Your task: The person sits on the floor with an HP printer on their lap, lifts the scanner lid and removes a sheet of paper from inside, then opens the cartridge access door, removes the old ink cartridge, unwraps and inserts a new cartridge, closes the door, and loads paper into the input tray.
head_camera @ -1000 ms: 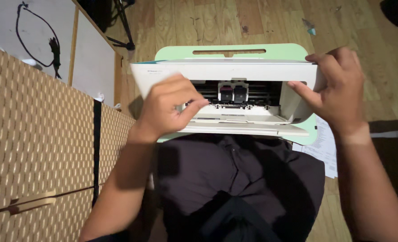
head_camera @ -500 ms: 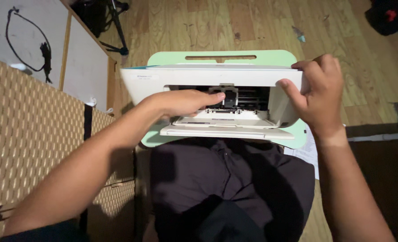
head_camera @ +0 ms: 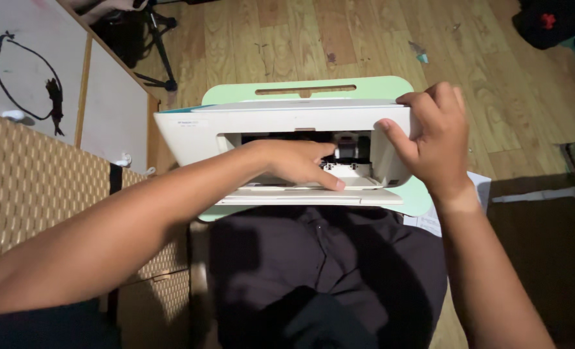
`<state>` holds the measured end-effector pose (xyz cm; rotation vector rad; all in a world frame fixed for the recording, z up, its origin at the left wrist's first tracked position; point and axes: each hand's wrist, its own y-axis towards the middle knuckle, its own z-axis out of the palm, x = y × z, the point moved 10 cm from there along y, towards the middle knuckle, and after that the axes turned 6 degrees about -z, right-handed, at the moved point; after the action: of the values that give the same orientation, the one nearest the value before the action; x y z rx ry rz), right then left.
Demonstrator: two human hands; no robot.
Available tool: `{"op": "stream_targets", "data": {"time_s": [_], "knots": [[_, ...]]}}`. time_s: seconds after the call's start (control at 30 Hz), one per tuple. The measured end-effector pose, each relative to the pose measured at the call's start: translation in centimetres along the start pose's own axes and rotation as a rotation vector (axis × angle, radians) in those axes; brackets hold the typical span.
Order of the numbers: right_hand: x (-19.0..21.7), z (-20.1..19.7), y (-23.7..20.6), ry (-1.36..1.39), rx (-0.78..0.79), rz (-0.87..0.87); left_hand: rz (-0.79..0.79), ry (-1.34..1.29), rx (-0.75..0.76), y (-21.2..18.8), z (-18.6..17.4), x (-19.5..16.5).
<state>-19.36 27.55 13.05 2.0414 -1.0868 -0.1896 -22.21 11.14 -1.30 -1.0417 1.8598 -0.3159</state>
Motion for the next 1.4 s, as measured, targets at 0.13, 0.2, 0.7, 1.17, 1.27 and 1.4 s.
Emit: {"op": "stream_targets", "data": {"time_s": [0.13, 0.2, 0.7, 1.17, 1.27, 1.4], "knots": [[-0.2, -0.2, 0.1, 0.006, -0.013, 0.008, 0.094, 0.001, -0.019, 1.8, 0.2, -1.9], [-0.3, -0.2, 0.1, 0.011, -0.015, 0.011, 0.131, 0.025, -0.019, 2.6, 0.4, -2.5], [-0.8, -0.5, 0.3, -0.005, -0.032, 0.01, 0.164, -0.186, 0.019, 6.3, 1.2, -0.7], [-1.1, -0.4, 0.1, 0.0, -0.019, 0.023, -0.064, -0.245, -0.256, 10.6, 0.9, 0.7], [-1.2, -0.3, 0.1, -0.008, -0.011, 0.018, -0.085, -0.146, -0.285, 10.9, 0.8, 0.2], [-1.3, -0.3, 0.0, -0.014, -0.018, 0.01, -0.052, -0.065, -0.321, 10.0, 0.2, -0.7]]}}
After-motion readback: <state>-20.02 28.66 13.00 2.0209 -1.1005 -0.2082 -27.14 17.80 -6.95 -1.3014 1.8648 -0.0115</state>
